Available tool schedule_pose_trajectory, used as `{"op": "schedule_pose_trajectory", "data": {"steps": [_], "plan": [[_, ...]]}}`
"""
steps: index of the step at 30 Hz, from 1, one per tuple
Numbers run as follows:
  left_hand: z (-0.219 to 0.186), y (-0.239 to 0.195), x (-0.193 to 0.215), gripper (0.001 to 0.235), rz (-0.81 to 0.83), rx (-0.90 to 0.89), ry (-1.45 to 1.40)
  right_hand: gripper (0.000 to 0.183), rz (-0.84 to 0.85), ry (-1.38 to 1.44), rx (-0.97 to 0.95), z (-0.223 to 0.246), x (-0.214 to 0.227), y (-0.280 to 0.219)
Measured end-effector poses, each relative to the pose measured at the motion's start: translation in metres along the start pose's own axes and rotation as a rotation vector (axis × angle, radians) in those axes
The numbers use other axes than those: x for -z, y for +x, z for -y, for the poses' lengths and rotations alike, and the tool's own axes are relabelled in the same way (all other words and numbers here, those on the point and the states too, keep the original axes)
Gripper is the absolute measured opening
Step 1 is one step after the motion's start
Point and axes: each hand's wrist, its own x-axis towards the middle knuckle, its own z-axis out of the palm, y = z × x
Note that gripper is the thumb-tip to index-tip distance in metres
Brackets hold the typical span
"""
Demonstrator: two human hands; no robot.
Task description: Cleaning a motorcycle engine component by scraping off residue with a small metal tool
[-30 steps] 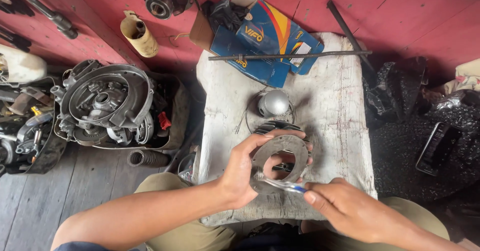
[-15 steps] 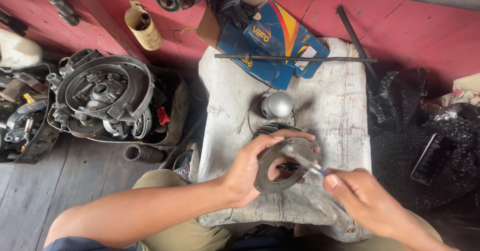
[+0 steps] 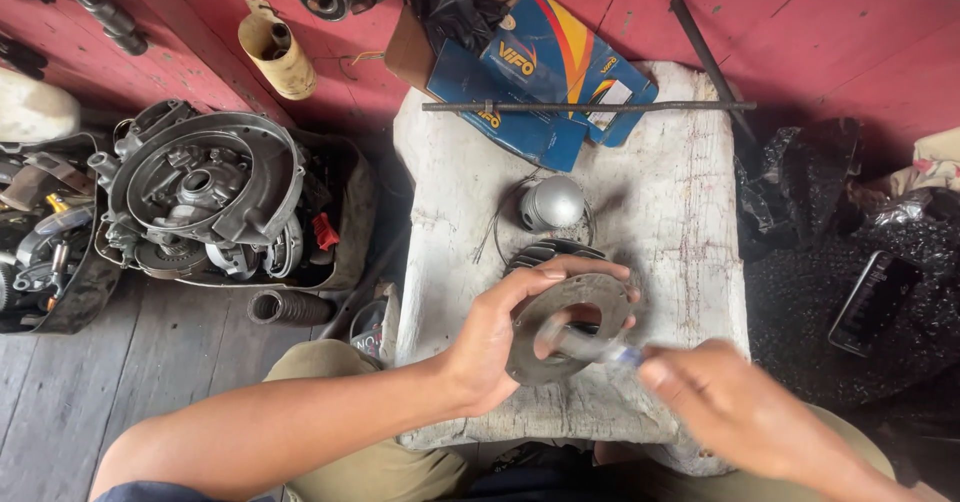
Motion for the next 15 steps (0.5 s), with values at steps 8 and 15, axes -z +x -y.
{"op": "schedule_pose_trajectory", "data": {"steps": [8, 15], "plan": [[0.005, 0.004, 0.001, 0.051, -0.018, 0.019, 0.007, 0.040, 0.193, -0.092, 0.033, 0.017, -0.003, 0.000], [0.003, 0.003, 0.001, 0.051, -0.008, 0.005, -0.062, 0.050, 0.065, 0.045, -0.030, 0.024, -0.010, 0.001]]}}
